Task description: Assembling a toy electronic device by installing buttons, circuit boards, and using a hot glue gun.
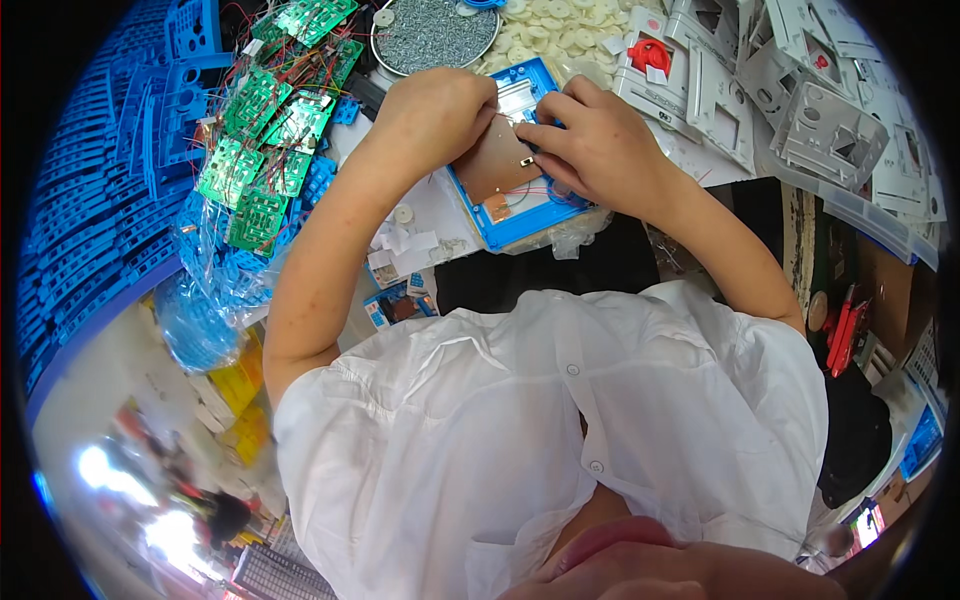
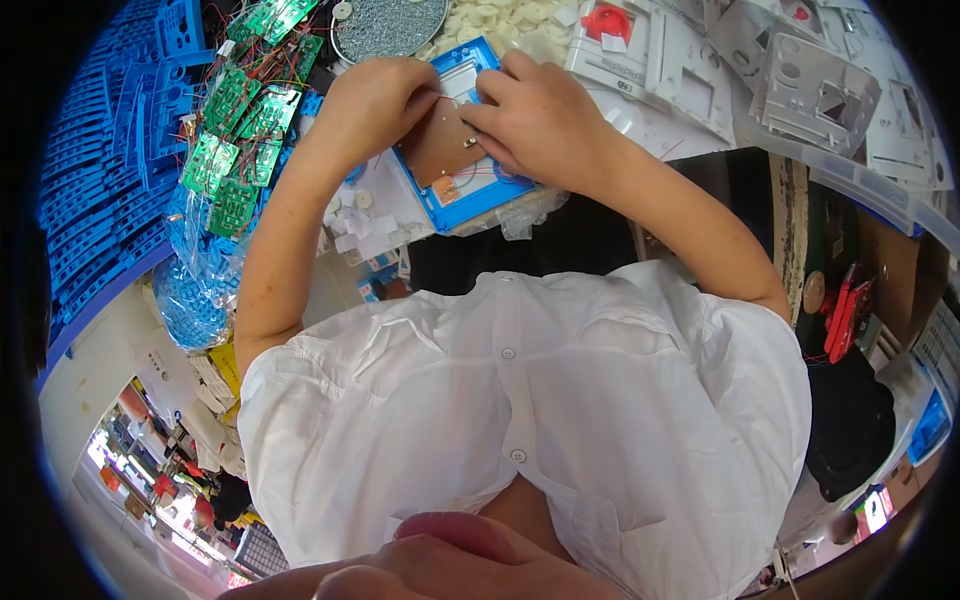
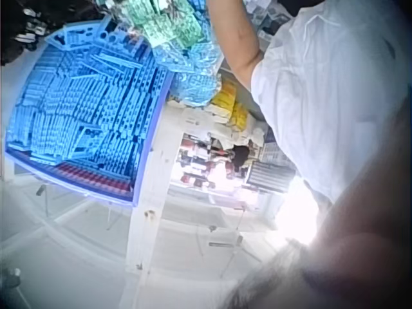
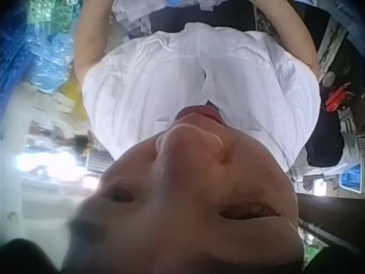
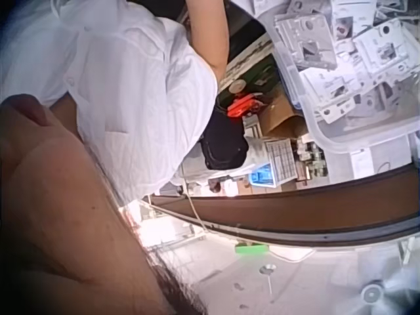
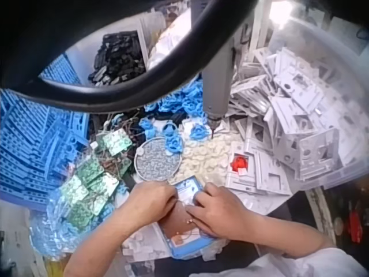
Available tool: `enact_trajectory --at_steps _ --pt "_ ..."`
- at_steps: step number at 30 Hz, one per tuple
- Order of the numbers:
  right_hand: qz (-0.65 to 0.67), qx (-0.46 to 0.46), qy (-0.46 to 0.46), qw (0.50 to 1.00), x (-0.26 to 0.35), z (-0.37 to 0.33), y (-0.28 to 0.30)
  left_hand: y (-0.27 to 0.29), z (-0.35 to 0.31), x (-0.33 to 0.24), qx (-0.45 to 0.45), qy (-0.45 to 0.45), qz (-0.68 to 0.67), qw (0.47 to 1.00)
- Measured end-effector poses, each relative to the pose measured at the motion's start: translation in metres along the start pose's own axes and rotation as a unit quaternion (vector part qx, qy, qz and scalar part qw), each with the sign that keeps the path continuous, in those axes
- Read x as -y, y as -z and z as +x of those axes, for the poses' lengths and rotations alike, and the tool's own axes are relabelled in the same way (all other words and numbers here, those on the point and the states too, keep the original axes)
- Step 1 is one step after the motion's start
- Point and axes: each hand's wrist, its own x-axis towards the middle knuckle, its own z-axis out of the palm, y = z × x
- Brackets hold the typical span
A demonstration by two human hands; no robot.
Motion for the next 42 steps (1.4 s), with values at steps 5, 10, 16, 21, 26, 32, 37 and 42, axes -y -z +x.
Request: enact_trajectory --at_steps 5,10,16,21,26,32,37,42 --pt "-0.007 0.013 -0.004 1.0 0.0 0.001 0.001 0.0 0.006 0.004 0.014 -0.044 0.029 0.998" --pt "-0.008 0.024 -0.01 1.0 0.0 0.001 0.002 0.005 0.014 0.007 0.058 -0.105 0.057 0.991" --pt "-0.014 0.037 -0.012 0.999 0.0 0.001 0.002 0.013 0.025 -0.004 0.126 -0.087 0.092 0.984" --pt "-0.014 0.039 -0.014 0.999 0.001 0.001 0.003 0.011 0.028 -0.016 0.143 -0.014 0.137 0.98" --pt "-0.01 0.032 -0.013 0.999 0.002 0.0 0.003 0.002 0.019 -0.008 0.069 0.006 0.097 0.993" --pt "-0.02 -0.009 -0.011 1.0 0.004 -0.001 0.001 -0.02 -0.022 -0.023 -0.133 -0.049 -0.019 0.99" --pt "0.021 0.012 -0.01 1.0 -0.002 -0.002 0.007 -0.034 -0.031 -0.025 -0.184 -0.043 -0.05 0.981" --pt "0.024 0.016 -0.02 0.999 -0.002 -0.005 0.009 -0.035 -0.032 -0.023 -0.194 -0.065 -0.058 0.977"
